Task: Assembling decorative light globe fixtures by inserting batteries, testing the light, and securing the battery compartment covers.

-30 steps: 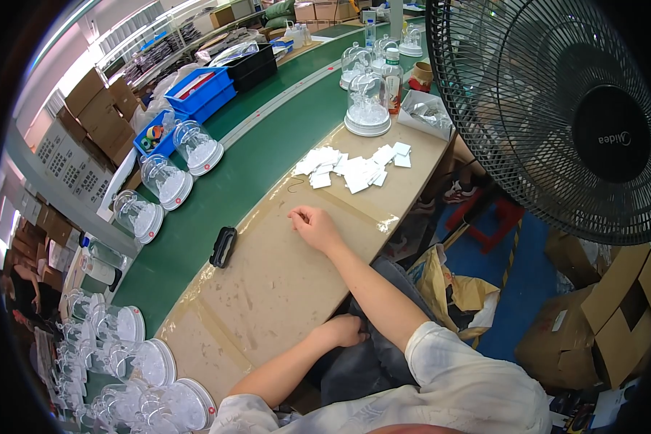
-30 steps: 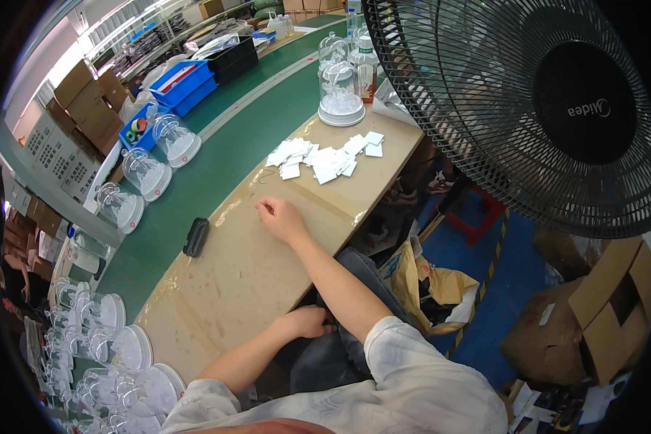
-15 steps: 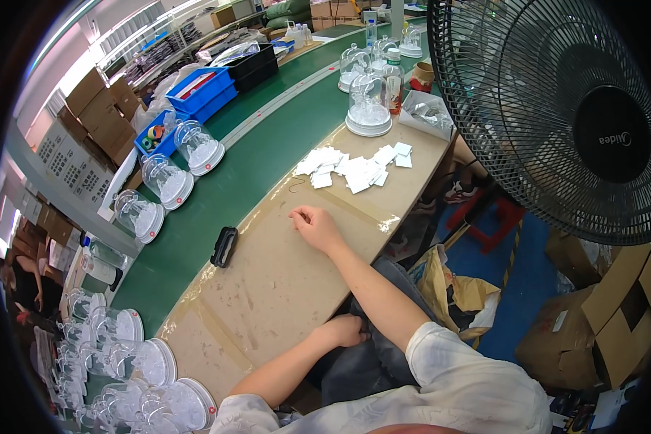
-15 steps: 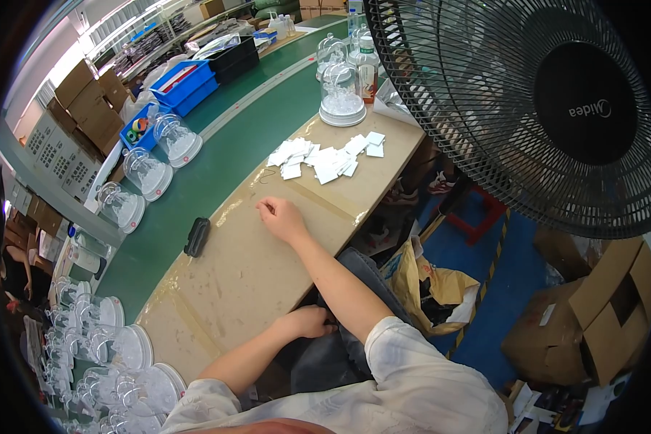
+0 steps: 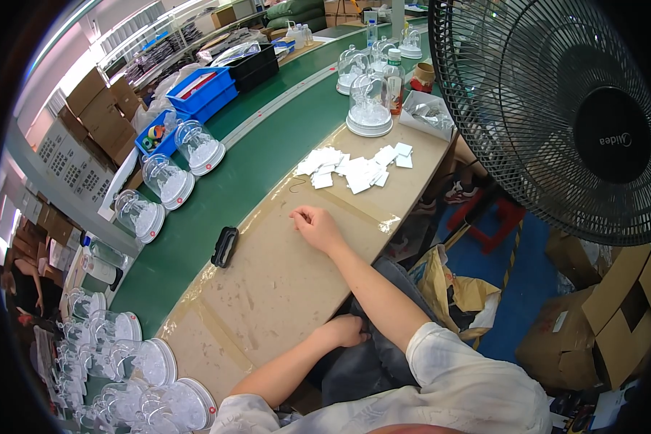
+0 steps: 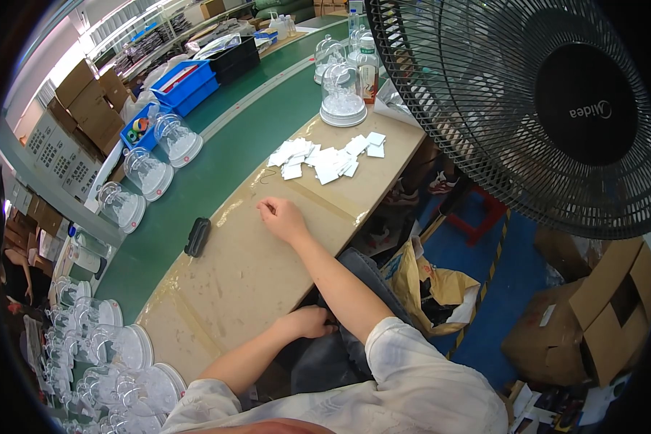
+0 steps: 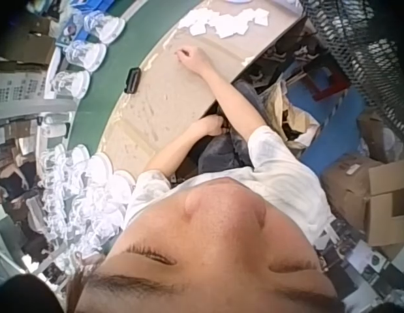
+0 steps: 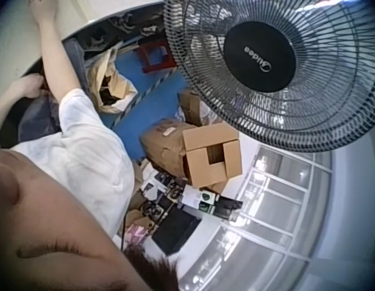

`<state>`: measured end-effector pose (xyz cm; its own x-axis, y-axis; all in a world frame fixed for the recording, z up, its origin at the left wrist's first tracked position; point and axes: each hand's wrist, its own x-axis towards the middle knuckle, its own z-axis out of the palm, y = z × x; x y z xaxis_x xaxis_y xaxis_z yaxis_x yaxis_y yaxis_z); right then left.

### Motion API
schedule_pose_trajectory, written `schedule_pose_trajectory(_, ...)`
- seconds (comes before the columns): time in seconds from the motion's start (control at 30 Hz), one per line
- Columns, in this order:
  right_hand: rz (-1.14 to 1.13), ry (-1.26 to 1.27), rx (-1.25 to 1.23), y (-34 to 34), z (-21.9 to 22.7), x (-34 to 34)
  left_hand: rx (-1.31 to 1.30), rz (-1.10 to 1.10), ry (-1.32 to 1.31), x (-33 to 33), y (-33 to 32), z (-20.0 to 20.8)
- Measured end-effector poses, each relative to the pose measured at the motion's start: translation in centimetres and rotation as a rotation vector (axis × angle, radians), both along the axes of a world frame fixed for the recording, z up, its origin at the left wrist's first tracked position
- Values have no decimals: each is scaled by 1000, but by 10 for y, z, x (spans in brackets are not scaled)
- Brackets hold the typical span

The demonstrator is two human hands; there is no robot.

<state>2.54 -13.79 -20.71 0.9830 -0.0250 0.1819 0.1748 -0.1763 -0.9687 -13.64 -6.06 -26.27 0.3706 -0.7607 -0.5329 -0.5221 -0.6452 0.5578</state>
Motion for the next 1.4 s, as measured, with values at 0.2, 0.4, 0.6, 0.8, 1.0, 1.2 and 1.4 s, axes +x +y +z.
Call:
schedule_pose_trajectory(0.2, 2, 4, -3, 0, 0, 0, -5, -8, 7, 1, 0, 3)
schedule_pose_trajectory(0.4, 6, 9, -8, 0, 0, 1, -16, -6, 11, 0, 1, 1)
schedule_pose_trajectory(0.6, 4, 1, -7, 0, -2, 2, -11, 0, 0, 0, 1, 4)
schedule_pose_trajectory(0.8, 10, 6, -5, -1, -3, 2, 2, 5, 3, -1, -1, 9)
schedule_pose_trajectory(1.0, 16, 25, -17, 0, -1, 1, -5, 14, -1, -1, 1, 3)
schedule_pose_trajectory(1.2, 13, 19, -19, 0, 1, 0, -14, 9, -13, -1, 1, -1)
schedule_pose_trajectory(1.4, 14, 17, -11, -1, 1, 0, 39, -16, 0, 1, -2, 1)
